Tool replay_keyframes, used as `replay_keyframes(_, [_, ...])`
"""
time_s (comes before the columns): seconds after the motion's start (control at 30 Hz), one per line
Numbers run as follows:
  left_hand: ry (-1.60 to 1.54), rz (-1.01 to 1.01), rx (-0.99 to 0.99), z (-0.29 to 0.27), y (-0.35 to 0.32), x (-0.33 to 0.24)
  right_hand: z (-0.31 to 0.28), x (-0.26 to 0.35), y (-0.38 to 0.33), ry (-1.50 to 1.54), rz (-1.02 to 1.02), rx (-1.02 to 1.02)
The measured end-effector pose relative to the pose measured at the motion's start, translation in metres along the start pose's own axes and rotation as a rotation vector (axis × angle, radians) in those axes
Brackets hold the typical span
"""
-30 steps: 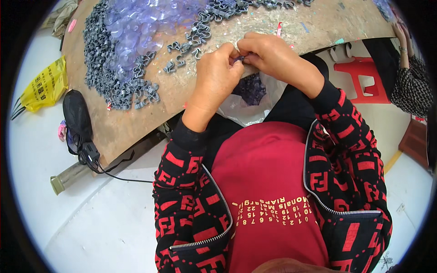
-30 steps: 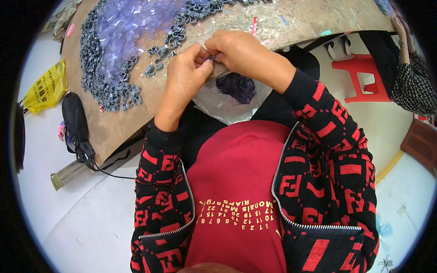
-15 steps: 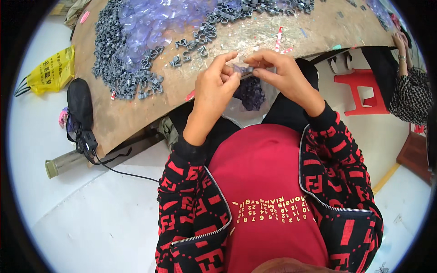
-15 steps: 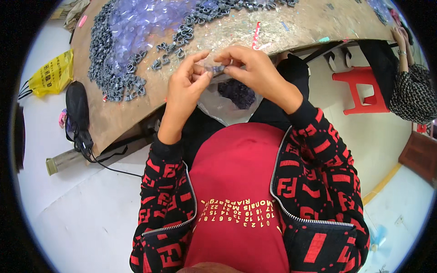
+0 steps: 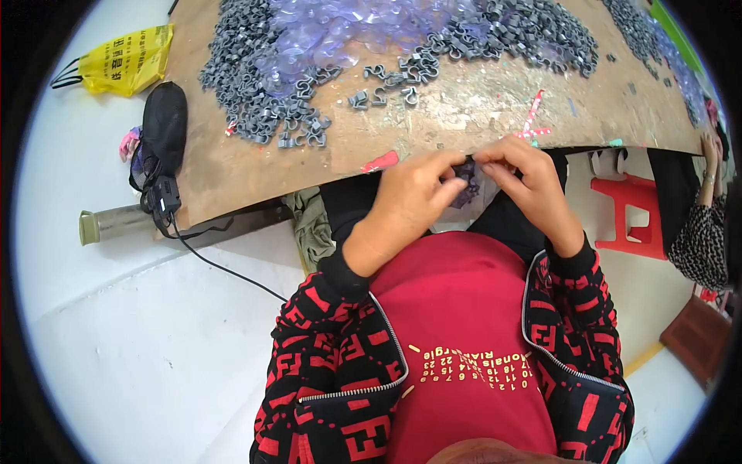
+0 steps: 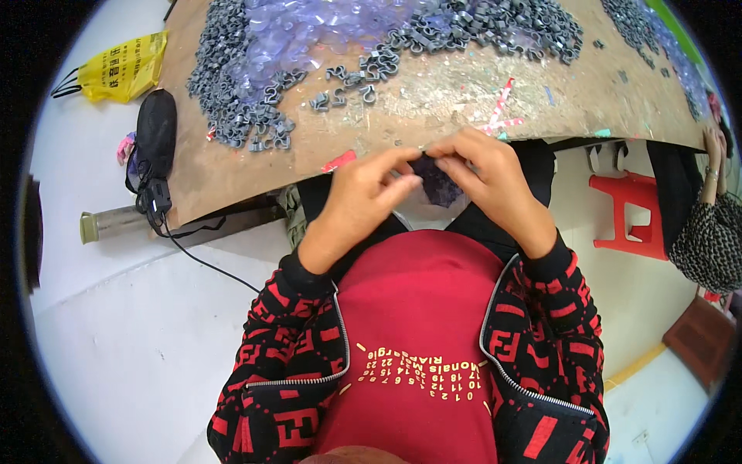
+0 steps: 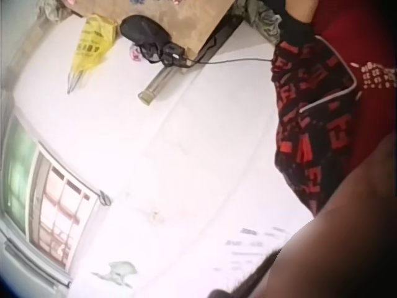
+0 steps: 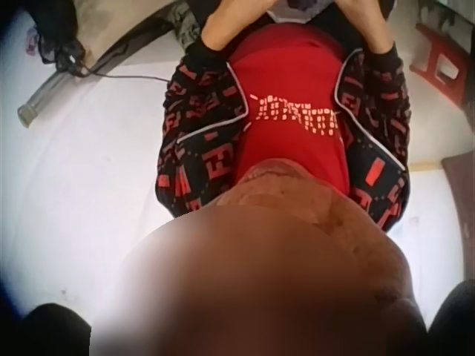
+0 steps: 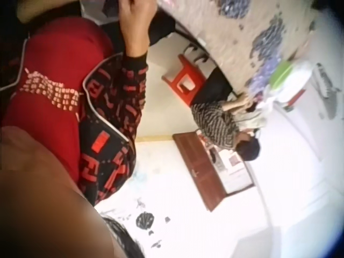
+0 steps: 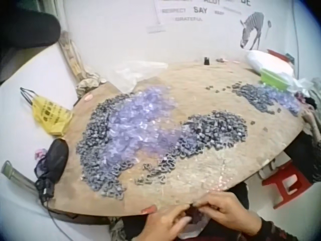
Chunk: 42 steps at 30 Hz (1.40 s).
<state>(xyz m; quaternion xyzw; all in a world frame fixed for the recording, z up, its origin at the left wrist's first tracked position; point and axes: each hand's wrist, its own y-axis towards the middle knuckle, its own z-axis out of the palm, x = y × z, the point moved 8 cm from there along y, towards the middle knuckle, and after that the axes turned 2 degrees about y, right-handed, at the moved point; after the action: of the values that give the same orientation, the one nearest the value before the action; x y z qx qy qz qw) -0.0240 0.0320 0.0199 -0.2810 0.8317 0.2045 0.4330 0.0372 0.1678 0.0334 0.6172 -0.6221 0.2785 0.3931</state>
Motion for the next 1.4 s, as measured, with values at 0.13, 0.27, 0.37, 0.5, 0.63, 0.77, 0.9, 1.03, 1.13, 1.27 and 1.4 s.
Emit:
replay_keyframes(0.13, [0.322, 0.064, -0.306, -0.068, 0.018, 0.014, 0.019, 0.0, 0.048, 0.02, -0.142, -0.066])
replay_keyframes(0.27, [0.618, 0.093, -0.492, -0.121, 0.038, 0.033, 0.037, 0.005, 0.082, -0.193, -0.238, -0.204])
replay_keyframes(0.37, [0.766, 0.162, -0.566, -0.14, 0.054, 0.035, 0.047, 0.008, 0.092, -0.31, -0.276, -0.209])
replay_keyframes(0.5, [0.947, 0.218, -0.571, -0.141, 0.083, 0.048, 0.048, 0.006, 0.092, -0.352, -0.271, -0.19])
replay_keyframes(0.63, [1.165, 0.116, -0.452, -0.131, 0.094, 0.064, 0.041, 0.003, 0.089, -0.277, -0.283, -0.246])
replay_keyframes(0.77, [1.093, 0.098, -0.471, -0.133, 0.09, 0.066, 0.03, -0.009, 0.086, -0.042, -0.179, -0.247])
replay_keyframes(0.9, [0.893, 0.127, -0.563, -0.137, 0.082, 0.06, 0.022, -0.04, 0.075, 0.443, 0.059, -0.217])
replay_keyframes(1.03, [0.833, 0.119, -0.653, -0.138, 0.081, 0.048, 0.009, -0.048, 0.066, 0.71, 0.164, -0.213])
replay_keyframes(1.13, [0.585, 0.053, -0.599, -0.136, 0.085, 0.048, 0.003, -0.051, 0.057, 0.712, 0.174, -0.238])
replay_keyframes(1.27, [0.377, 0.052, -0.579, -0.13, 0.09, 0.056, 0.004, -0.05, 0.051, 0.633, 0.105, -0.23])
replay_keyframes(1.4, [-0.106, -0.009, -0.576, -0.117, 0.087, 0.054, 0.002, -0.049, 0.051, 0.545, 0.163, -0.214])
